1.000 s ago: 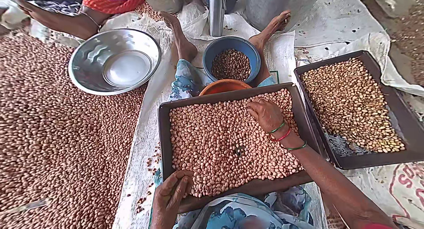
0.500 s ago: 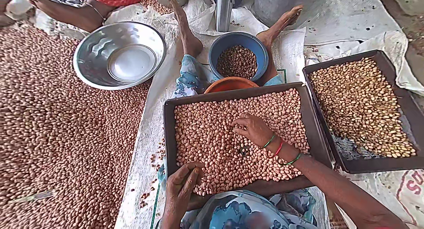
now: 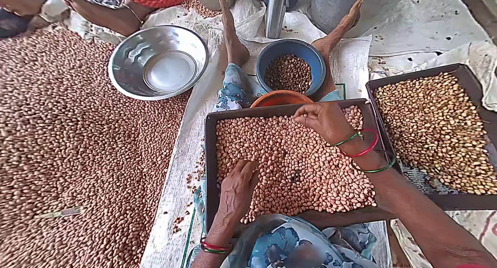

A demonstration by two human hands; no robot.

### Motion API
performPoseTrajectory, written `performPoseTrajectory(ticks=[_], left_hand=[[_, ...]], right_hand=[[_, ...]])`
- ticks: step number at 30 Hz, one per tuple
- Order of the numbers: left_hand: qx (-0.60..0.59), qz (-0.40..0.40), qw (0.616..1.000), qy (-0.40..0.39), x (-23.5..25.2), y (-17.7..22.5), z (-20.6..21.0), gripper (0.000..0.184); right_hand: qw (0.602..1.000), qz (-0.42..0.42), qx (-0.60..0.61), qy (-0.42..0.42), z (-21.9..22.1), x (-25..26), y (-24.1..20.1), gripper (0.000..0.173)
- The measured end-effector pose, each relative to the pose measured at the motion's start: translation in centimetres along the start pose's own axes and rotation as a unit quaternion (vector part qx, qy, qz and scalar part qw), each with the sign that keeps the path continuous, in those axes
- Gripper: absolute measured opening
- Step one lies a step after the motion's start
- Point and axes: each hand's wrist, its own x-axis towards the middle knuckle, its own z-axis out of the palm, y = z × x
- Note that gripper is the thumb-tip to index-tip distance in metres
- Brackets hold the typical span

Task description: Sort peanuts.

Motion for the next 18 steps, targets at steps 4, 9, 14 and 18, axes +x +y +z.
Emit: performPoseTrajectory(ticks=[4, 9, 14, 18], left_hand=[[0.069, -0.013, 0.99, -0.12, 2.4, 1.0, 1.3, 0.019], [0.118, 0.008, 0.986, -0.117, 2.4, 1.3, 2.2, 0.018], [0.058, -0.03, 0.99, -0.124, 1.9, 1.0, 1.3, 0.019], [-0.349, -0.141, 0.926, -0.027, 0.2, -0.7, -0.6, 0.011]], right_hand=[[0.985, -0.009, -0.077, -0.152, 5.3, -2.4, 0.6, 0.015], [0.976, -0.098, -0.19, -0.028, 9.3, -4.8, 2.0, 0.011], [0.952, 0.06, -0.132, -0.269, 6.6, -2.9, 0.5, 0.022], [0.999, 0.027, 0.025, 0.0, 2.4, -2.2, 1.6, 0.038]])
